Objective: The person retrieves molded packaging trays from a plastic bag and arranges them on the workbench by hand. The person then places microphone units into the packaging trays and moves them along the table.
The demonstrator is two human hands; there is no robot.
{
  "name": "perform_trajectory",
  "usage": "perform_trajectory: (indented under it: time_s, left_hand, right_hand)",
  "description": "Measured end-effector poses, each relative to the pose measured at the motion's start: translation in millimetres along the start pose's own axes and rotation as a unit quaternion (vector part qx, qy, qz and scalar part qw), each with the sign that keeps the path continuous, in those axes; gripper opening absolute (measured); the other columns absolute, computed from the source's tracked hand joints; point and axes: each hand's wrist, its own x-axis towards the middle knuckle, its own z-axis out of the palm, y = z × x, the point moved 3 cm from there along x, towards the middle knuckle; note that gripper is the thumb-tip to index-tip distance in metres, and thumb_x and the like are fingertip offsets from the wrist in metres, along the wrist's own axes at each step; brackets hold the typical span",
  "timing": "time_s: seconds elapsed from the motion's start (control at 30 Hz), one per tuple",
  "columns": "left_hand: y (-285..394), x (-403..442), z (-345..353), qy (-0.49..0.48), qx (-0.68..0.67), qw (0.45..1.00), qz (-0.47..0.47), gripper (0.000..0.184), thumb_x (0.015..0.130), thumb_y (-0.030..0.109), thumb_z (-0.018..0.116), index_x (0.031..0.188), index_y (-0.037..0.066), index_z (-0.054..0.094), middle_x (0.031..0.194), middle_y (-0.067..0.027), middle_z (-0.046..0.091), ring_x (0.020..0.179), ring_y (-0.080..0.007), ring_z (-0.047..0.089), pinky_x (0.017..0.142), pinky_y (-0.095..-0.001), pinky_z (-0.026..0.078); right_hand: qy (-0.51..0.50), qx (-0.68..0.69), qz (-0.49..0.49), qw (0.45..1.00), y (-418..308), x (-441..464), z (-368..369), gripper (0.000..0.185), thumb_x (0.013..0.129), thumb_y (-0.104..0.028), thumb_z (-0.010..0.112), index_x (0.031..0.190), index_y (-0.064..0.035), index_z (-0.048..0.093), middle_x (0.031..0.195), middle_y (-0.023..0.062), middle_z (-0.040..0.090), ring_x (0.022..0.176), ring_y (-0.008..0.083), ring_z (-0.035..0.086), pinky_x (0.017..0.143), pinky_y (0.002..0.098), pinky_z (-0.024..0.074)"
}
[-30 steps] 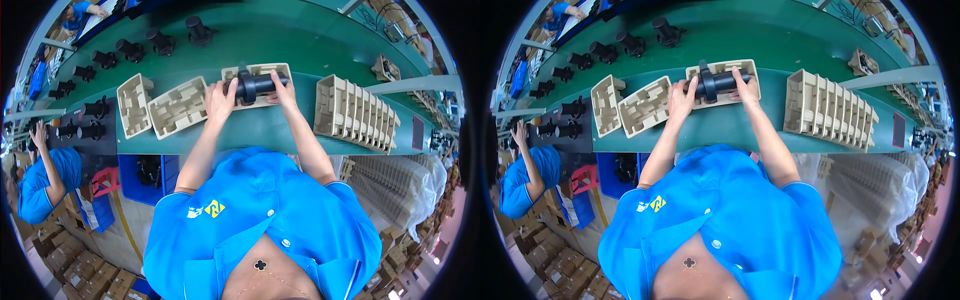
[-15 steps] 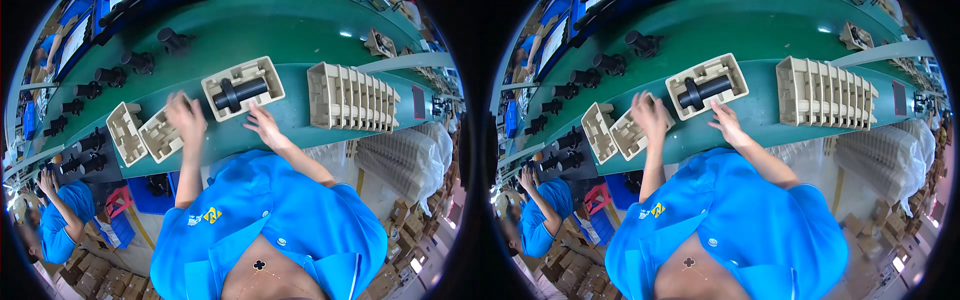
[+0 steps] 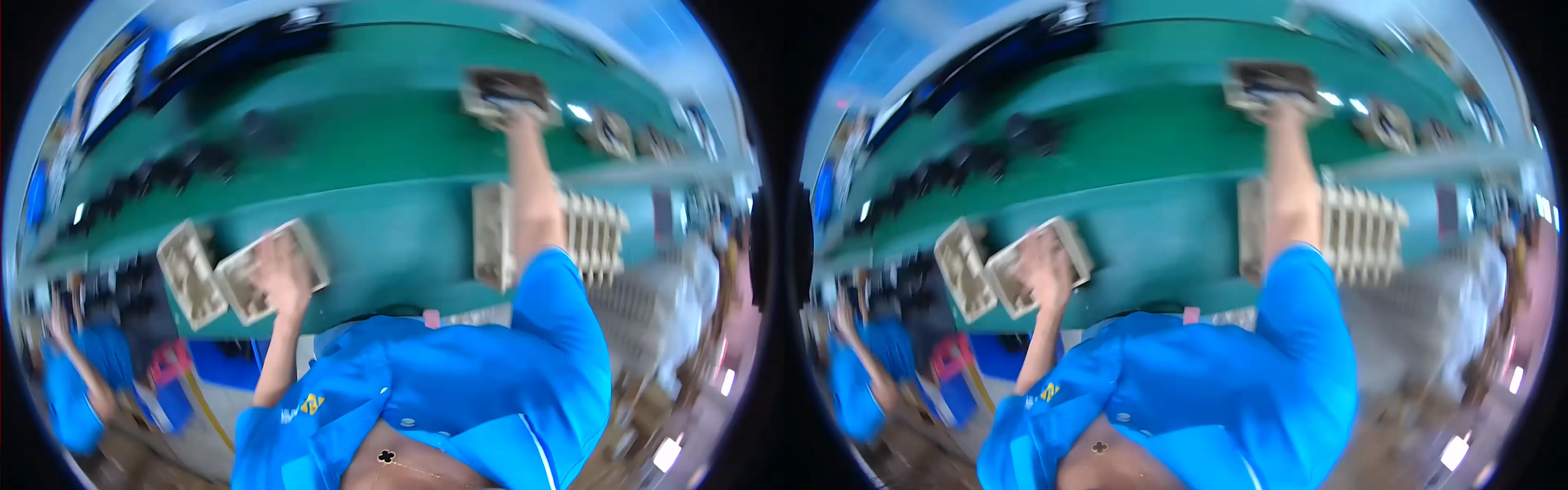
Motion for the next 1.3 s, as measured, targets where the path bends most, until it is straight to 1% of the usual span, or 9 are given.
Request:
perform_trajectory:
  time_s: [0.1, 0.3, 0.43, 0.57, 0.73, 0.87, 1.0, 1.13, 1.3]
  left_hand:
    - [50, -1, 31, -0.026, -0.112, 0.993, 0.021, 0.056, 0.090, 0.029, 0.056, 0.143, 0.016, 0.046, 0.153, -0.0171, 0.034, 0.142, -0.0386, 0.028, 0.111, -0.0667, 0.013]
    - [71, 29, -12, 0.075, -0.296, 0.952, -0.020, 0.056, 0.091, 0.031, 0.062, 0.143, 0.016, 0.046, 0.155, -0.0161, 0.030, 0.142, -0.0402, 0.028, 0.115, -0.0605, 0.020]
    - [-101, 35, -27, 0.277, -0.219, 0.920, -0.168, 0.060, 0.085, 0.019, 0.067, 0.138, 0.003, 0.044, 0.144, -0.0228, 0.041, 0.135, -0.0425, 0.036, 0.112, -0.0519, 0.029]
    - [-331, 21, -31, 0.332, -0.035, 0.880, -0.339, 0.078, 0.084, 0.021, 0.068, 0.142, -0.013, 0.028, 0.139, -0.0360, 0.040, 0.131, -0.0476, 0.038, 0.110, -0.0515, 0.031]
    - [-499, 48, -58, 0.265, 0.004, 0.872, -0.412, 0.090, 0.084, 0.041, 0.071, 0.152, 0.007, 0.022, 0.142, -0.0377, 0.033, 0.132, -0.0501, 0.034, 0.107, -0.0500, 0.037]
    - [-571, 77, -57, 0.105, -0.044, 0.880, -0.461, 0.087, 0.080, 0.053, 0.070, 0.151, 0.022, 0.031, 0.141, -0.0341, 0.039, 0.125, -0.0492, 0.047, 0.104, -0.0521, 0.042]
    - [-581, 86, -47, 0.104, -0.070, 0.895, -0.429, 0.067, 0.084, 0.043, 0.070, 0.144, 0.029, 0.043, 0.132, -0.0243, 0.049, 0.121, -0.0430, 0.052, 0.099, -0.0488, 0.046]
    - [-464, 90, -147, 0.297, 0.012, 0.944, -0.140, 0.058, 0.088, 0.026, 0.070, 0.143, 0.027, 0.050, 0.111, -0.0196, 0.053, 0.101, -0.0377, 0.057, 0.090, -0.0461, 0.047]
    - [-305, 70, -269, 0.177, -0.294, 0.926, 0.154, 0.058, 0.086, 0.012, 0.071, 0.142, 0.015, 0.053, 0.114, -0.0108, 0.056, 0.103, -0.0230, 0.055, 0.092, -0.0329, 0.044]
  right_hand:
    - [-0.007, -0.211, -0.074, 0.975, -56, -122, 4, 0.043, 0.094, -0.033, 0.059, 0.130, -0.0107, 0.055, 0.124, 0.0120, 0.062, 0.120, 0.0321, 0.055, 0.100, 0.0537, 0.0468]
    - [0.210, -0.271, -0.222, 0.913, -107, -112, 34, 0.040, 0.091, -0.026, 0.061, 0.124, -0.0022, 0.060, 0.117, 0.0164, 0.066, 0.103, 0.0326, 0.064, 0.093, 0.0439, 0.0509]
    - [0.221, -0.264, -0.454, 0.822, -79, -202, 129, 0.036, 0.090, -0.018, 0.062, 0.118, 0.0055, 0.062, 0.113, 0.0221, 0.066, 0.098, 0.0341, 0.066, 0.087, 0.0418, 0.0539]
    - [0.027, -0.326, -0.561, 0.760, 29, -299, 221, 0.038, 0.089, -0.009, 0.064, 0.119, 0.0138, 0.058, 0.115, 0.0275, 0.064, 0.098, 0.0345, 0.065, 0.086, 0.0406, 0.0542]
    - [-0.168, -0.453, -0.582, 0.654, 188, -491, 294, 0.039, 0.097, -0.012, 0.059, 0.135, -0.0047, 0.051, 0.139, 0.0170, 0.045, 0.127, 0.0265, 0.045, 0.095, 0.0366, 0.0457]
    - [-0.151, -0.493, -0.503, 0.693, 272, -551, 285, 0.030, 0.095, -0.013, 0.060, 0.124, -0.0049, 0.061, 0.133, 0.0170, 0.051, 0.125, 0.0285, 0.047, 0.101, 0.0377, 0.0421]
    - [-0.177, -0.526, -0.459, 0.694, 304, -600, 299, 0.026, 0.092, -0.007, 0.061, 0.118, -0.0048, 0.064, 0.123, 0.0147, 0.058, 0.118, 0.0290, 0.052, 0.099, 0.0380, 0.0426]
    - [-0.225, -0.516, -0.512, 0.649, 300, -631, 345, 0.022, 0.093, -0.003, 0.060, 0.114, -0.0021, 0.064, 0.116, 0.0135, 0.062, 0.112, 0.0275, 0.057, 0.095, 0.0362, 0.0461]
    - [-0.323, -0.434, -0.521, 0.660, 267, -661, 421, 0.027, 0.092, -0.008, 0.063, 0.118, -0.0020, 0.063, 0.116, 0.0144, 0.064, 0.110, 0.0285, 0.060, 0.097, 0.0382, 0.0455]
